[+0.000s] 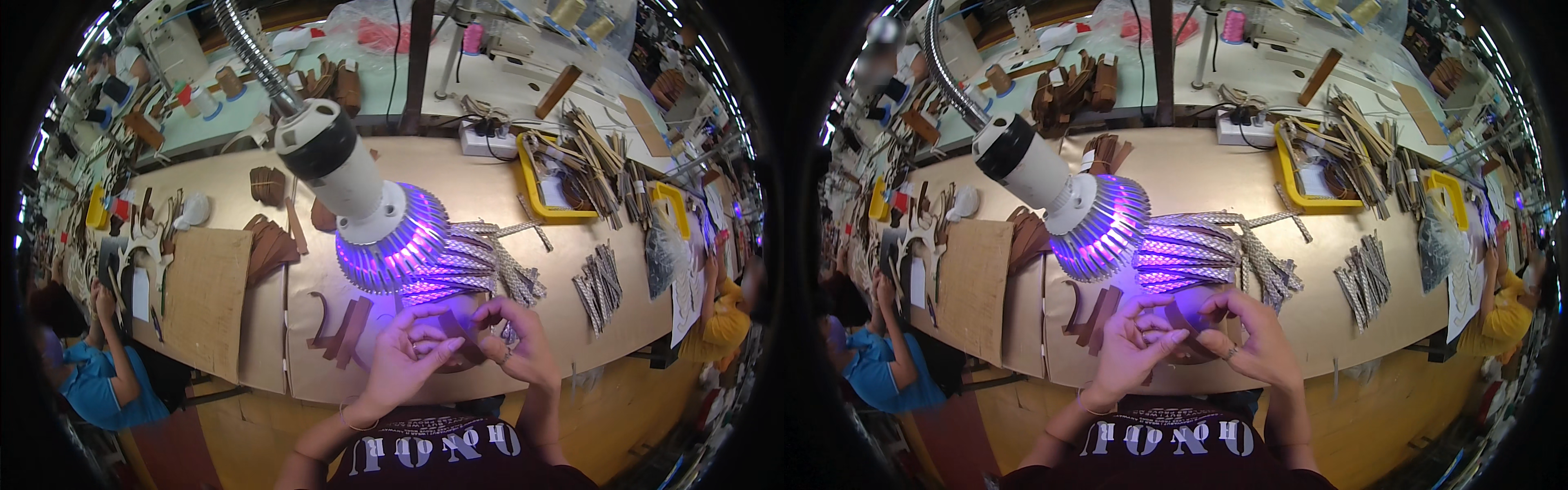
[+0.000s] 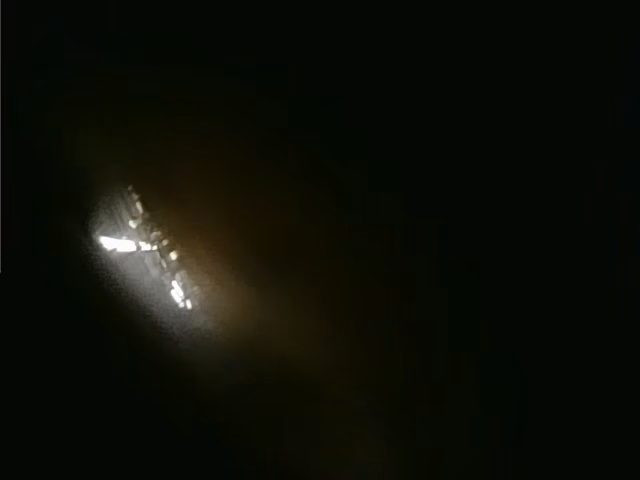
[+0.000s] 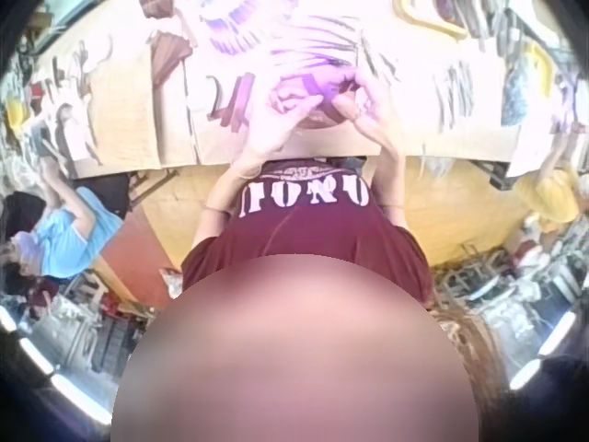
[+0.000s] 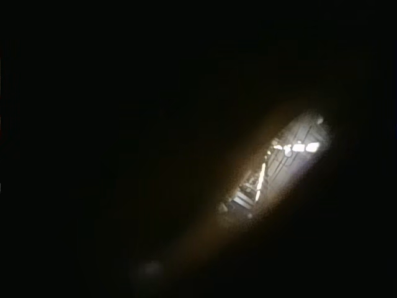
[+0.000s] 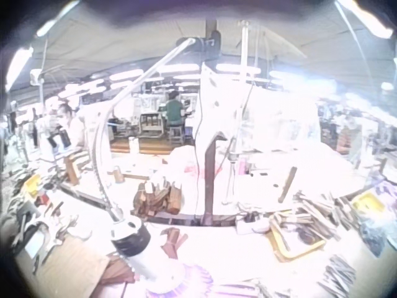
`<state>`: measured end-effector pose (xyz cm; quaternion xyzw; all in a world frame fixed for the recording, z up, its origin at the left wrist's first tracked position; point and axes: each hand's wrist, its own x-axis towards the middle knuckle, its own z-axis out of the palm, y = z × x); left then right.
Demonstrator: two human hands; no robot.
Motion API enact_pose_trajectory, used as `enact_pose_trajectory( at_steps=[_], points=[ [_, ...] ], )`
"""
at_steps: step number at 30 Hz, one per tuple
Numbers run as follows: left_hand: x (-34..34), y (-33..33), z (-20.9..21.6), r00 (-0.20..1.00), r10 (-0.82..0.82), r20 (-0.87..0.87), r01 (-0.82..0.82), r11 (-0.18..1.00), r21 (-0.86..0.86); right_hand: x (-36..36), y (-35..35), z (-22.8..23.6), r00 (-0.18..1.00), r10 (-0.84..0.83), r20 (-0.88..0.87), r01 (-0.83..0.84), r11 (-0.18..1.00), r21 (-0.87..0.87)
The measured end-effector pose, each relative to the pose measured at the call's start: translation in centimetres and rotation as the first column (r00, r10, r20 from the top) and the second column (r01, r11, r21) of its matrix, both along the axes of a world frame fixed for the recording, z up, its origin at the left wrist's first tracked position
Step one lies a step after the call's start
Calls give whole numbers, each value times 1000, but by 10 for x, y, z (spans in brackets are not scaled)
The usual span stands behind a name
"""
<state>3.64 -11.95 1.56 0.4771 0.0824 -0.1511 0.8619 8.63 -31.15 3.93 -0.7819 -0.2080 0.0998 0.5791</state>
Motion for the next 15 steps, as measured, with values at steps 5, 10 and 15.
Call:
enact_pose_trajectory(
  at_steps=[5,10,15],
  points=[
    [-6,-9,-15,984,178,16,-176,983,-60,-22,-7,-11,962,20,-273,-46,995,-88],
    [-14,-9,-34,956,293,3,-292,954,60,-25,-13,-24,894,-66,-443,33,996,-82],
    [-16,3,-51,944,330,-10,-325,934,146,-12,-17,-37,904,-57,-424,-4,990,-143]
  ],
)
